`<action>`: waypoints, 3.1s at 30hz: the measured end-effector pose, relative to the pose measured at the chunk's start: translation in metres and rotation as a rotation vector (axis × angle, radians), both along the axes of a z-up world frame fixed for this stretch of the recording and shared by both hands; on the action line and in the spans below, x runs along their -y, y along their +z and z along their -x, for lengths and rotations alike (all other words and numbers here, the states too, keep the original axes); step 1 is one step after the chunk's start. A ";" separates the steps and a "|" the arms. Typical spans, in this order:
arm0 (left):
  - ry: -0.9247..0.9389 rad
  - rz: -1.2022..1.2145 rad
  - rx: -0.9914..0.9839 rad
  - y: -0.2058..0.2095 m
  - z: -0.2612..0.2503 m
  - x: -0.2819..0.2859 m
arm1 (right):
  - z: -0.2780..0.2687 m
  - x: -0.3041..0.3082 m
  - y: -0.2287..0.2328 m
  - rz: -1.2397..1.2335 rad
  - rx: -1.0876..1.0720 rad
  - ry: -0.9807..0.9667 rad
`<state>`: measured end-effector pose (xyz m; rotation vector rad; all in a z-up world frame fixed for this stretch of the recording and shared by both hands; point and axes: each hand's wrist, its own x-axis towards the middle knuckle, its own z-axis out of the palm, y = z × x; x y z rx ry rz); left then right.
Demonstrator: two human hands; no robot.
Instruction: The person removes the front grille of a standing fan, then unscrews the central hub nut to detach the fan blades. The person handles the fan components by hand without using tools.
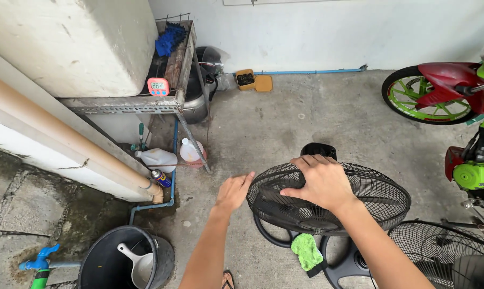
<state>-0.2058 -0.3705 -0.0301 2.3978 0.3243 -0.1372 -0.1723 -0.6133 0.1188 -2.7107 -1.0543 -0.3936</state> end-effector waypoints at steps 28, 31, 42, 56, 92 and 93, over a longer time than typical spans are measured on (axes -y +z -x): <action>0.058 0.300 -0.079 -0.012 0.002 0.006 | 0.005 -0.006 -0.007 -0.056 0.058 -0.064; 0.146 0.462 -0.067 -0.023 -0.004 0.012 | 0.005 -0.006 -0.008 -0.092 0.049 -0.066; 0.221 0.592 0.165 -0.053 -0.013 0.028 | 0.001 0.008 -0.014 -0.111 0.130 -0.032; 0.474 0.834 0.073 -0.103 0.022 0.003 | 0.000 -0.017 -0.011 -0.101 0.127 -0.061; 0.555 1.454 0.267 -0.139 0.018 0.059 | -0.106 -0.152 -0.128 0.584 -0.740 0.822; 0.565 1.462 0.286 -0.140 0.013 0.058 | -0.111 -0.154 -0.131 0.537 -0.750 0.833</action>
